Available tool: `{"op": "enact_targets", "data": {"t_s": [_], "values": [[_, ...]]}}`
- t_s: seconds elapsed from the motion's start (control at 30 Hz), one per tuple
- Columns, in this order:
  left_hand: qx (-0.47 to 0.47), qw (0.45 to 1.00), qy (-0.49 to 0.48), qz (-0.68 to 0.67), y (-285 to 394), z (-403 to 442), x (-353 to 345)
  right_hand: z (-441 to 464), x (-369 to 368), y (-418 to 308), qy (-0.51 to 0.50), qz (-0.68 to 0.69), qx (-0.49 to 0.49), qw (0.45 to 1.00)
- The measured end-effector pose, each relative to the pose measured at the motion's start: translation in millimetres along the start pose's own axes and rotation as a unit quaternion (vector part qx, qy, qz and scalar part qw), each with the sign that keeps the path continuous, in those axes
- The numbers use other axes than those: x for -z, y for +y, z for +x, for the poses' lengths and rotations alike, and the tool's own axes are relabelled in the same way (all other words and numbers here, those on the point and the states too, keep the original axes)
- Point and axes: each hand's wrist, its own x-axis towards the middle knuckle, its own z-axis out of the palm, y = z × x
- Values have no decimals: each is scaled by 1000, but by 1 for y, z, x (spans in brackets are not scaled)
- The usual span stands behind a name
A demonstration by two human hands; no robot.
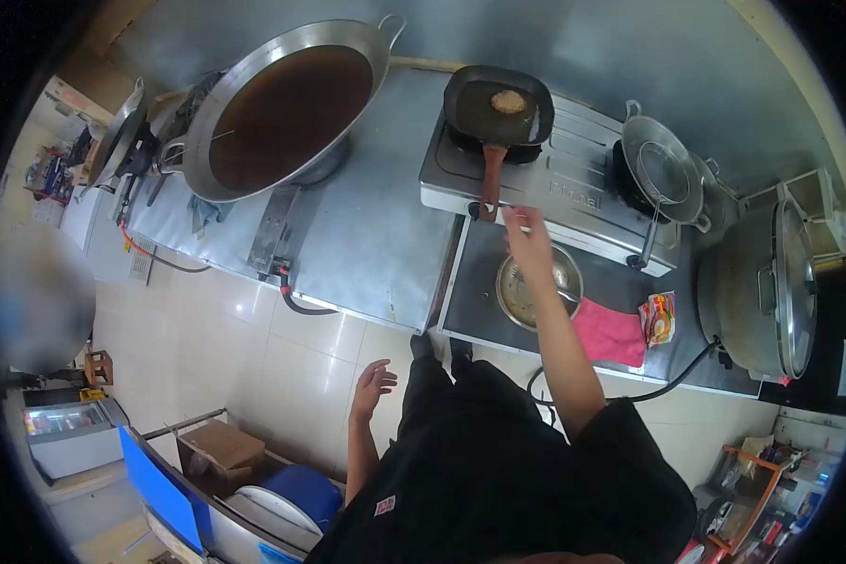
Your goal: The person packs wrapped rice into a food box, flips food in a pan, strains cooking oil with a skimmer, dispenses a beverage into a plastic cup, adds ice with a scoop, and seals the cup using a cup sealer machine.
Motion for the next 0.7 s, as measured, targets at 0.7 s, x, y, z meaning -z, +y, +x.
{"op": "enact_targets", "data": {"t_s": [0.7], "values": [[220,953,145,-152,-152,-2,129,28,-55,1,-188,488,-320,790]]}}
